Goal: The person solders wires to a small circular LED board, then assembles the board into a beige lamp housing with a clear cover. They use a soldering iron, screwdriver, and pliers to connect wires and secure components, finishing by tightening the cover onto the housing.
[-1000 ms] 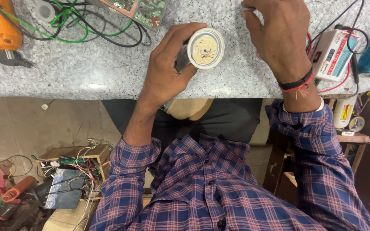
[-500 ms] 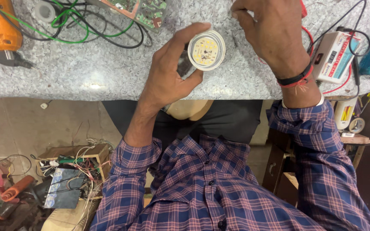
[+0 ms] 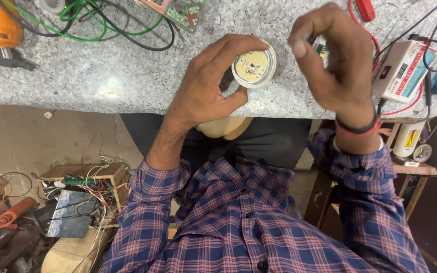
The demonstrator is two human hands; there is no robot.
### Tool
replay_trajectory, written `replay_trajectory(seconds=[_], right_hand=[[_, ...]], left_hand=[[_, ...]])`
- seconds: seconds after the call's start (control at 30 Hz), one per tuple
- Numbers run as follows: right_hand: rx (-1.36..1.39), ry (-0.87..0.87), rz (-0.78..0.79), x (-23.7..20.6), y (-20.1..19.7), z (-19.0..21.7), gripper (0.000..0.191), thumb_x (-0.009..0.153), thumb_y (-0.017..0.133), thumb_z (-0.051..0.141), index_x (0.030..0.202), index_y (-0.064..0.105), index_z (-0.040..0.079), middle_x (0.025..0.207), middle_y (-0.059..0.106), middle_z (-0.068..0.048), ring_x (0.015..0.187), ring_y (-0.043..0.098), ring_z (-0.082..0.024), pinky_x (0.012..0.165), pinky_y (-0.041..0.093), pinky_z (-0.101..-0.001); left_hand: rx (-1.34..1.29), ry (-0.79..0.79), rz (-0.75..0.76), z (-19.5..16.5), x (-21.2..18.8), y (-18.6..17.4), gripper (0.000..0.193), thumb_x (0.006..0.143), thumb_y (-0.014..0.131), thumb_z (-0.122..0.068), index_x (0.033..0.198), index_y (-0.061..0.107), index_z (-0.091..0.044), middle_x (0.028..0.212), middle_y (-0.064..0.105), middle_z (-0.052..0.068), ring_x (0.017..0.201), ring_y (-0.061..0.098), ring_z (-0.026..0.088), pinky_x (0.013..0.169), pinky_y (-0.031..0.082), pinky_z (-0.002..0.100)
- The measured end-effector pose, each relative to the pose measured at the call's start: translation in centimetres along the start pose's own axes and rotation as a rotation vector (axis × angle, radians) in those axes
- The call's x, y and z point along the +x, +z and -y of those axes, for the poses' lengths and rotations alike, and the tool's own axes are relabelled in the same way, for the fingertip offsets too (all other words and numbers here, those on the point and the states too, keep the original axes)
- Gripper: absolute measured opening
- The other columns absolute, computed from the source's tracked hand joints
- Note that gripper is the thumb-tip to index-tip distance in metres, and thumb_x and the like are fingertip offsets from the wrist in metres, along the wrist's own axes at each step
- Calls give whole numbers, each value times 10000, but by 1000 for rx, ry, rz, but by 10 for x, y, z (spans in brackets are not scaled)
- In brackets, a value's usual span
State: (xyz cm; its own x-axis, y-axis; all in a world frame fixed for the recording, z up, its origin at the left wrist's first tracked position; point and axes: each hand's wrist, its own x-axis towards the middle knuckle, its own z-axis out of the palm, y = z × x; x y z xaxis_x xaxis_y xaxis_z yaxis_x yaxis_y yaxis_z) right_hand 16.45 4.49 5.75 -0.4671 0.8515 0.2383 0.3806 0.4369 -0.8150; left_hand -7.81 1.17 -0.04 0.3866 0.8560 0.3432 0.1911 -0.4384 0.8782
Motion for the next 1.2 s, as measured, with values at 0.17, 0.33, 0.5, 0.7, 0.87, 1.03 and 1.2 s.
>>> replay_trajectory(seconds=[0.17, 0.33, 0.5, 0.7, 0.87, 1.03, 1.2], right_hand=[[69, -69, -50, -13, 17, -2, 82, 1085, 636, 47, 1122, 582, -3, 1285, 608, -156, 990, 590, -189, 885, 496, -306], [-16, -82, -62, -19, 34, -11, 118, 1113, 684, 93, 1139, 607, 8, 1261, 653, -142, 953, 646, -154, 833, 540, -283], [24, -66, -98, -29, 44, -14, 121, 1108, 679, 101, 1115, 598, 11, 1227, 664, -138, 1042, 652, -173, 879, 540, -291], [198, 5, -125, -38, 51, -23, 95, 1111, 671, 40, 1132, 598, -18, 1246, 638, -126, 974, 594, -103, 839, 508, -243], [324, 18, -166, -45, 55, -29, 94, 1118, 645, 14, 1163, 582, -38, 1258, 601, -120, 1026, 609, -91, 868, 541, -225], [336, 9, -207, -48, 57, -34, 102, 1111, 654, 20, 1150, 583, -42, 1254, 601, -132, 1036, 608, -97, 882, 537, -233], [319, 3, -205, -50, 55, -38, 105, 1098, 652, 35, 1135, 583, -36, 1253, 598, -131, 1011, 602, -97, 861, 535, -228]], left_hand=[[-67, 69, -12, 1, -2, -1, 521, 911, 803, -138, 1376, 570, -107, 1295, 647, 96, 1185, 696, 252, 988, 588, 358], [-88, 45, -34, 9, -6, 2, 344, 1018, 698, -64, 1349, 610, -102, 1244, 692, 63, 1108, 755, 182, 919, 628, 299], [-115, 48, -50, 11, -8, 1, 375, 963, 719, -33, 1323, 635, -96, 1233, 707, 68, 1073, 762, 175, 884, 634, 287], [-166, 11, -60, 6, -6, 1, 361, 957, 762, -40, 1295, 654, -102, 1232, 731, 70, 1061, 772, 172, 880, 640, 278], [-166, -50, -55, -1, -1, 4, 343, 948, 763, -46, 1273, 678, -113, 1224, 740, 79, 1083, 777, 185, 901, 639, 294], [-119, -18, -58, -6, 1, 5, 351, 952, 761, -33, 1286, 688, -108, 1275, 726, 87, 1209, 750, 228, 1045, 635, 338], [-134, -10, -47, -3, 4, 8, 343, 957, 751, -34, 1284, 687, -118, 1277, 727, 83, 1210, 749, 221, 1046, 643, 344]])
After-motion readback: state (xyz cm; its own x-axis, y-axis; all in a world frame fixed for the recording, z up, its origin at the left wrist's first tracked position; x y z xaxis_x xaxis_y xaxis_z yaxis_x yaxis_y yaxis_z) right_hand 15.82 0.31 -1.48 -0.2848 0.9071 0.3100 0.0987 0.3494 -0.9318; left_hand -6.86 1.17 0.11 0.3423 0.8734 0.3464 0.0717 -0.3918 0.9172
